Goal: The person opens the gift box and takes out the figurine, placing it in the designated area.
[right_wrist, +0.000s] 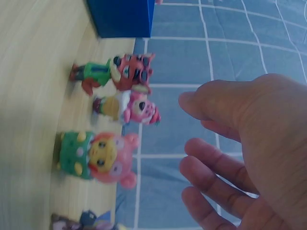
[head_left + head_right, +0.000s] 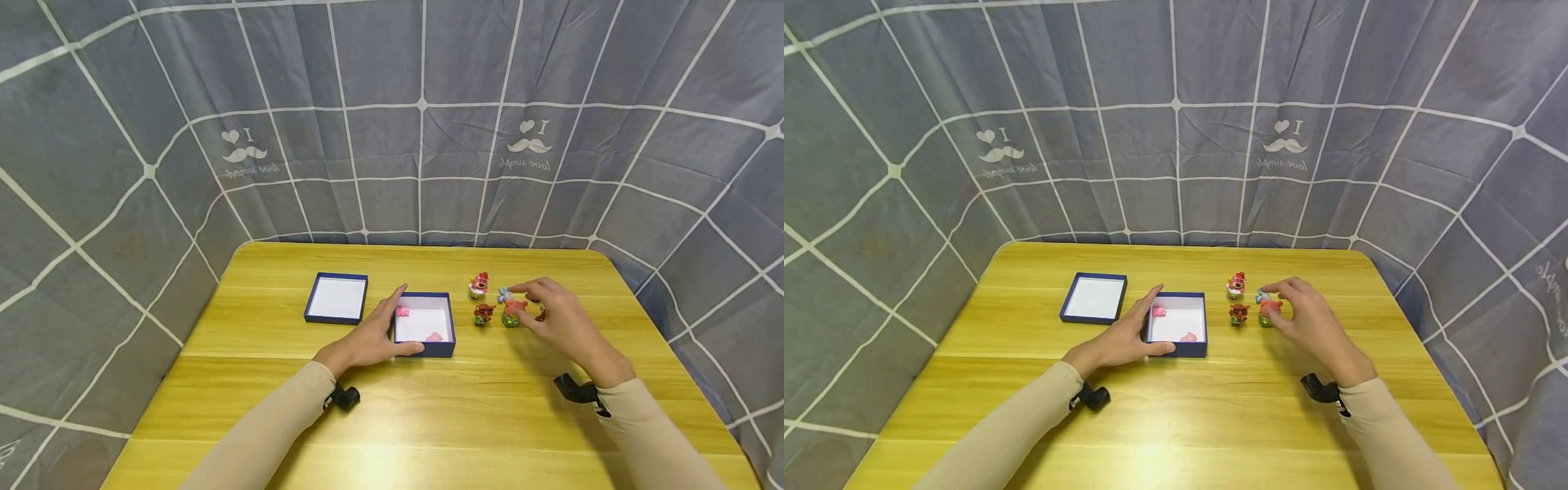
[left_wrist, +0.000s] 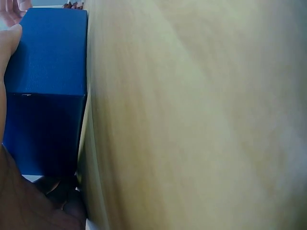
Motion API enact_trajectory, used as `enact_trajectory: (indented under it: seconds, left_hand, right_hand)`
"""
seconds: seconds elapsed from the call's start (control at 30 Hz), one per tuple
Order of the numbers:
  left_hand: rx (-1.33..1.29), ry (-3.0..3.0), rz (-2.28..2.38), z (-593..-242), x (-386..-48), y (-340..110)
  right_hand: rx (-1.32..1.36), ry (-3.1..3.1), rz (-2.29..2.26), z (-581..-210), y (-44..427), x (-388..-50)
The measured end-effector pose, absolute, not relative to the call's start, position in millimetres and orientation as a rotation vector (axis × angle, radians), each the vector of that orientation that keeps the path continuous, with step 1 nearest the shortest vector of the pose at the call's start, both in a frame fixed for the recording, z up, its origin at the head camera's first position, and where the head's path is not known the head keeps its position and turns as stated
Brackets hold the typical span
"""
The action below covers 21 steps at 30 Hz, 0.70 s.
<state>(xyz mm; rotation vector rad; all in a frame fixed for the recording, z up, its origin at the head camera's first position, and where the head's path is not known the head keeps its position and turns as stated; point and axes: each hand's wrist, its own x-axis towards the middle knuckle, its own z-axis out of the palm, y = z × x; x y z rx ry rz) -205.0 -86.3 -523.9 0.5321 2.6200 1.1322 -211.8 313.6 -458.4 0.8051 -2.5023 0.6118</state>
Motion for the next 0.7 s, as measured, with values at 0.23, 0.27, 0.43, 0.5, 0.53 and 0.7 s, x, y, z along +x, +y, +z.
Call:
enact_trajectory:
  seconds: [0.23,0.27,0.43,0.5,0.53,0.7]
  left_hand:
    - [0.539,2.602,1.129,-524.7,-202.8,-85.9]
    - [0.542,2.604,1.133,-525.0,-203.0,-85.7]
    - [0.553,2.609,1.126,-526.0,-204.0,-85.6]
    - [0.557,2.604,1.118,-527.0,-204.9,-86.0]
    - [0.558,2.604,1.118,-527.5,-205.6,-86.3]
    - [0.547,2.610,1.134,-528.7,-208.6,-87.3]
  right_hand:
    - [0.851,-2.564,0.633,-456.3,296.1,-207.5]
    - [0.851,-2.576,0.632,-455.8,293.8,-207.9]
    - [0.890,-2.626,0.630,-451.8,280.7,-210.1]
    - [0.922,-2.634,0.641,-450.5,274.8,-211.2]
    - [0.938,-2.637,0.647,-449.7,271.5,-211.6]
    - [1.010,-2.657,0.658,-447.5,253.8,-216.0]
